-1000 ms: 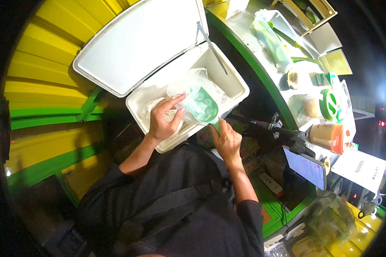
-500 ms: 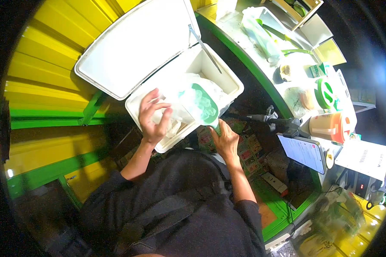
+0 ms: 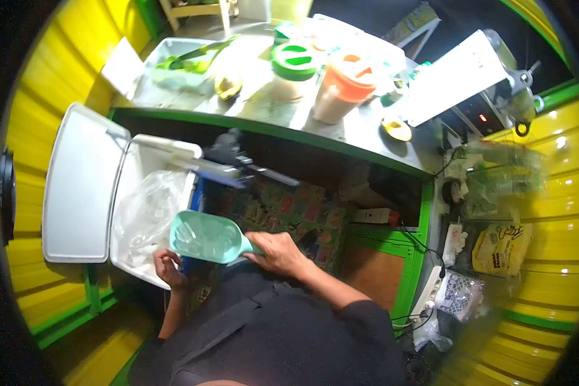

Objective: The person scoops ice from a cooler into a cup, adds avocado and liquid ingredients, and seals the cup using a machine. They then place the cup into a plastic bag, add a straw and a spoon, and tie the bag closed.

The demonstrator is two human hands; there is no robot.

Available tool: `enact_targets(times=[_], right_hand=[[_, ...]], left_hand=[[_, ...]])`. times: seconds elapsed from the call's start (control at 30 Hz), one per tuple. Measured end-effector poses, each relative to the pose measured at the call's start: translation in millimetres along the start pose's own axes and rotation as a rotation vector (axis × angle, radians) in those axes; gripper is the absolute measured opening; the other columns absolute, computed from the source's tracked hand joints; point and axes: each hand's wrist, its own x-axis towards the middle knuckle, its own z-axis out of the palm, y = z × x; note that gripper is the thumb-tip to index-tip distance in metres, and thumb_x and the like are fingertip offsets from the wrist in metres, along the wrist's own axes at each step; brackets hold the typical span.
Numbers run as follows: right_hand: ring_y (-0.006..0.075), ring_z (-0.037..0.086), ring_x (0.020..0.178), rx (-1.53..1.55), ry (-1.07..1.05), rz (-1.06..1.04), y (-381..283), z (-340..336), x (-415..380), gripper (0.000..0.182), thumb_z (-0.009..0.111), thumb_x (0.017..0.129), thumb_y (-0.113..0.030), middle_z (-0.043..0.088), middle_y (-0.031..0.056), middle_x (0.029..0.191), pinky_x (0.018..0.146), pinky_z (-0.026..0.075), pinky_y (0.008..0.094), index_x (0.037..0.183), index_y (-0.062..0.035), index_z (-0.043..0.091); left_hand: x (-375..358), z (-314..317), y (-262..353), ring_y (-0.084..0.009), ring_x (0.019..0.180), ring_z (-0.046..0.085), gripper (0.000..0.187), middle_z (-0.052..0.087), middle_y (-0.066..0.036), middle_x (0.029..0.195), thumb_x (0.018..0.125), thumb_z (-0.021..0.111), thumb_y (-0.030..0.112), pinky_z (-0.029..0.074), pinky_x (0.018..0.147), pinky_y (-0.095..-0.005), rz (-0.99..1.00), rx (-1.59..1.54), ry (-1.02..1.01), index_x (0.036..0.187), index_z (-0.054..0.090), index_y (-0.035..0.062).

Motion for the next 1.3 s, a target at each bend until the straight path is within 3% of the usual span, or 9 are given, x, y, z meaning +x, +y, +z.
enact_targets(times=[0.17,0.23,0.27,0.37,0.5,0.63,0.73,0.9,1.3], right_hand=[[0.0310,0.073,0.075,-0.007,0.066,0.105,31,-94,-96,0.042,0.085,0.087,-0.023,0.072,0.0109,0.095,0.063,0.059,0.0395,0.120,-0.0053,0.066],[0.0309,0.073,0.074,-0.074,0.182,0.167,48,-136,-131,0.042,0.086,0.086,-0.022,0.072,0.0120,0.093,0.064,0.059,0.0402,0.120,-0.0054,0.067],[0.0311,0.073,0.074,-0.097,0.186,0.194,56,-159,-145,0.042,0.086,0.086,-0.022,0.073,0.0126,0.092,0.065,0.059,0.0403,0.120,-0.0055,0.068],[0.0339,0.073,0.076,-0.189,0.215,0.319,69,-225,-180,0.041,0.085,0.085,-0.019,0.072,0.0141,0.093,0.066,0.059,0.0413,0.120,-0.0083,0.067],[0.0396,0.074,0.086,-0.320,0.322,0.449,85,-289,-208,0.044,0.085,0.085,-0.020,0.075,0.0173,0.103,0.072,0.059,0.0452,0.123,-0.0083,0.066],[0.0429,0.073,0.088,-0.355,0.394,0.520,111,-322,-220,0.045,0.084,0.089,-0.024,0.075,0.0214,0.103,0.072,0.058,0.0469,0.124,-0.0018,0.067],[0.0446,0.072,0.084,-0.403,0.475,0.549,128,-343,-212,0.041,0.082,0.091,-0.024,0.074,0.0220,0.097,0.070,0.056,0.0483,0.122,-0.0016,0.067],[0.0450,0.071,0.081,-0.443,0.534,0.568,167,-365,-179,0.039,0.081,0.093,-0.027,0.073,0.0207,0.093,0.068,0.055,0.0486,0.121,-0.0035,0.068],[0.0462,0.071,0.084,-0.487,0.441,0.517,264,-402,-74,0.039,0.078,0.095,-0.026,0.074,0.0216,0.099,0.070,0.055,0.0502,0.124,-0.0045,0.066]], left_hand=[[-59,112,-4,-0.0063,0.066,0.054,0.028,0.060,0.003,0.073,0.108,0.060,0.029,0.043,0.060,-0.0247,-0.329,0.040,-0.443,0.100,0.064,0.0028],[-64,184,31,-0.0098,0.078,0.064,0.020,0.066,-0.002,0.081,0.103,0.064,0.022,0.049,0.069,-0.0281,-0.280,0.120,-0.487,0.103,0.067,0.0020],[-70,221,29,-0.0130,0.087,0.067,0.016,0.068,-0.005,0.090,0.099,0.065,0.014,0.052,0.078,-0.0296,-0.075,0.157,-0.471,0.108,0.068,0.0006],[-68,326,49,-0.0159,0.099,0.068,0.020,0.070,-0.006,0.103,0.092,0.069,0.004,0.054,0.091,-0.0300,-0.198,-0.037,-0.504,0.111,0.066,-0.0008],[-41,471,79,-0.0204,0.114,0.067,0.040,0.070,-0.009,0.121,0.091,0.083,0.019,0.053,0.103,-0.0356,-0.139,-0.254,-0.460,0.124,0.065,0.0038],[5,584,85,-0.0327,0.146,0.049,0.083,0.049,-0.024,0.155,0.089,0.087,0.023,0.042,0.121,-0.0462,-0.055,-0.159,-0.419,0.154,0.043,-0.0019],[45,653,80,-0.0349,0.146,0.047,0.091,0.045,-0.028,0.157,0.085,0.090,0.027,0.040,0.121,-0.0472,0.039,0.052,-0.343,0.155,0.039,-0.0021],[104,736,37,-0.0356,0.130,0.059,0.079,0.058,-0.025,0.143,0.087,0.086,0.033,0.049,0.110,-0.0474,0.195,0.181,-0.146,0.147,0.049,-0.0024],[149,769,-5,-0.0383,0.127,0.059,0.088,0.062,-0.022,0.133,0.070,0.097,0.037,0.047,0.109,-0.0503,-0.061,-0.178,-0.339,0.139,0.057,-0.0011]])
